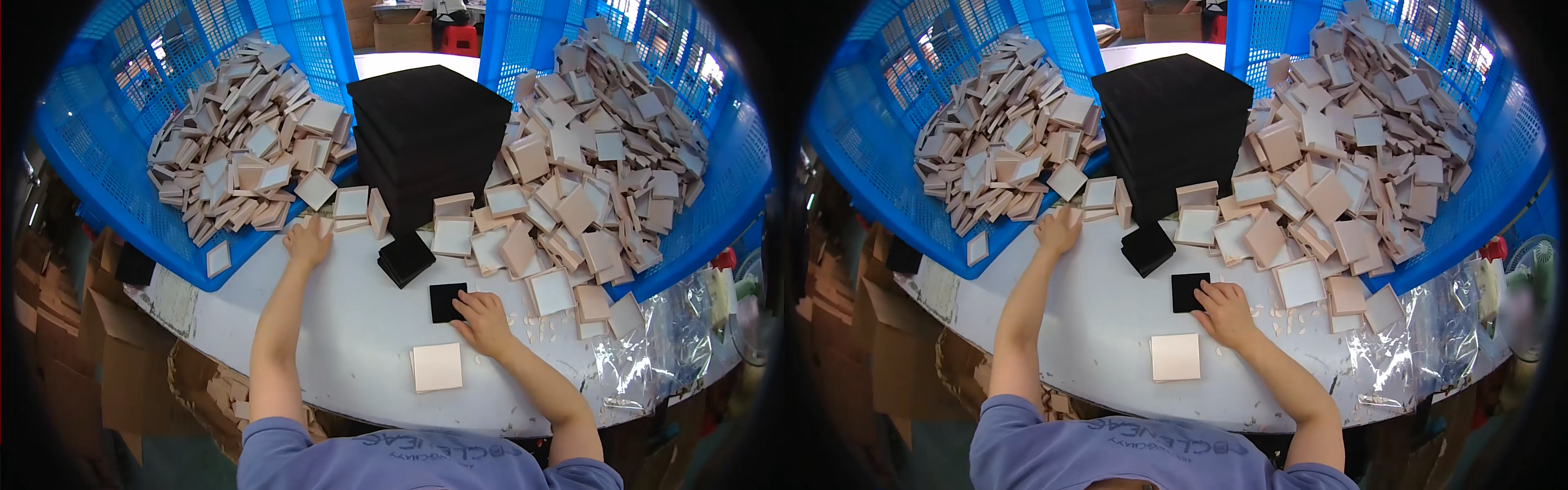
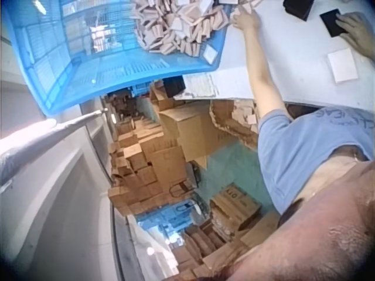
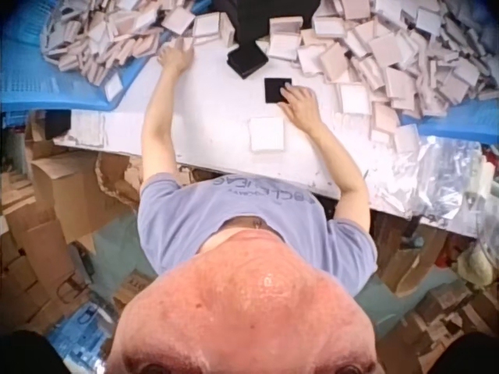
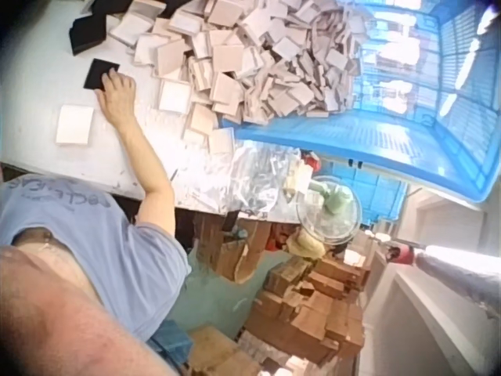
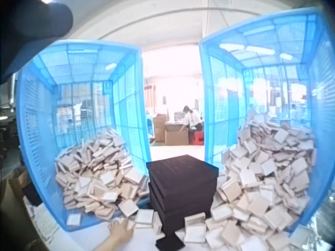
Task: Assembling gift boxes by inserting foam pads and closing the boxes.
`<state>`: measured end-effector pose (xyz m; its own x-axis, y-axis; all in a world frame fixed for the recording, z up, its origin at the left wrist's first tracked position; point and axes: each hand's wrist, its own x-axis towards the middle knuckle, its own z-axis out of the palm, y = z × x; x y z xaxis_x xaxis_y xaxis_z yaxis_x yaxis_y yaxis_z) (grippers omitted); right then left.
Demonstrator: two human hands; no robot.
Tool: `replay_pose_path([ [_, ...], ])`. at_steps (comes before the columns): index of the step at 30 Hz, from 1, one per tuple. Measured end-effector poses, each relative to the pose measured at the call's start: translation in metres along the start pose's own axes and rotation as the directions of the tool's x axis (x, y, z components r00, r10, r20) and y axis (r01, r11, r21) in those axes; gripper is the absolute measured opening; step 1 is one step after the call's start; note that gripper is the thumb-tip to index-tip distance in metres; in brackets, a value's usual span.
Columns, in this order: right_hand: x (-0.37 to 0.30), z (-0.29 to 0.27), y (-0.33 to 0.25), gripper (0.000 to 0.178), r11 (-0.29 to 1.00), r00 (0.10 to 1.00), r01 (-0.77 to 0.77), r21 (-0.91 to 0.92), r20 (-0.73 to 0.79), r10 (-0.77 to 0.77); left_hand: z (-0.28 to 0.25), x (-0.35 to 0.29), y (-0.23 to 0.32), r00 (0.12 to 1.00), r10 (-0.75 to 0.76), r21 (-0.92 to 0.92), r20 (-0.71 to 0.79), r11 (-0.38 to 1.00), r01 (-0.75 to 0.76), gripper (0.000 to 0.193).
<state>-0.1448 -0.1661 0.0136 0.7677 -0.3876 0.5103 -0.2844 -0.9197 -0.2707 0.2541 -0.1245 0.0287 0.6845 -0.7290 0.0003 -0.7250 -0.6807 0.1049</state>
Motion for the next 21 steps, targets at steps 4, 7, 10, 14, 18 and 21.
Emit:
replay_pose_path([
  [4, -0.003, 0.009, 0.008, 0.028, 1.0, 1.0, -0.009, 0.014, -0.027, 0.01, -0.045, -0.036, 0.003, 0.989, 0.089, -0.024, 0.12, 0.996, -0.087, 0.071],
  [7, 0.002, 0.011, 0.015, 0.021, 0.996, 0.993, -0.071, 0.056, -0.09, 0.076, -0.048, -0.058, 0.002, 0.933, 0.303, -0.35, -0.193, 0.868, -0.353, 0.071],
  [10, -0.004, 0.012, 0.021, 0.014, 0.871, 0.906, -0.339, 0.355, -0.124, 0.404, -0.054, -0.117, 0.035, 0.839, 0.365, -0.885, -0.403, 0.078, -0.459, 0.062],
  [14, 0.011, -0.025, 0.005, 0.01, 0.63, 0.697, -0.464, 0.623, -0.182, 0.694, -0.027, -0.218, 0.073, 0.634, 0.655, -0.808, -0.412, 0.059, -0.586, 0.056],
  [18, -0.007, -0.054, -0.039, 0.012, 0.973, 0.943, -0.059, 0.225, -0.307, 0.129, 0.019, -0.262, 0.088, 0.686, 0.661, -0.718, -0.304, 0.314, -0.621, 0.076],
  [21, -0.024, -0.053, -0.055, 0.019, 0.972, 0.976, 0.215, 0.093, -0.058, -0.21, 0.023, -0.266, 0.09, 0.731, 0.618, -0.722, -0.29, 0.36, -0.59, 0.104],
])
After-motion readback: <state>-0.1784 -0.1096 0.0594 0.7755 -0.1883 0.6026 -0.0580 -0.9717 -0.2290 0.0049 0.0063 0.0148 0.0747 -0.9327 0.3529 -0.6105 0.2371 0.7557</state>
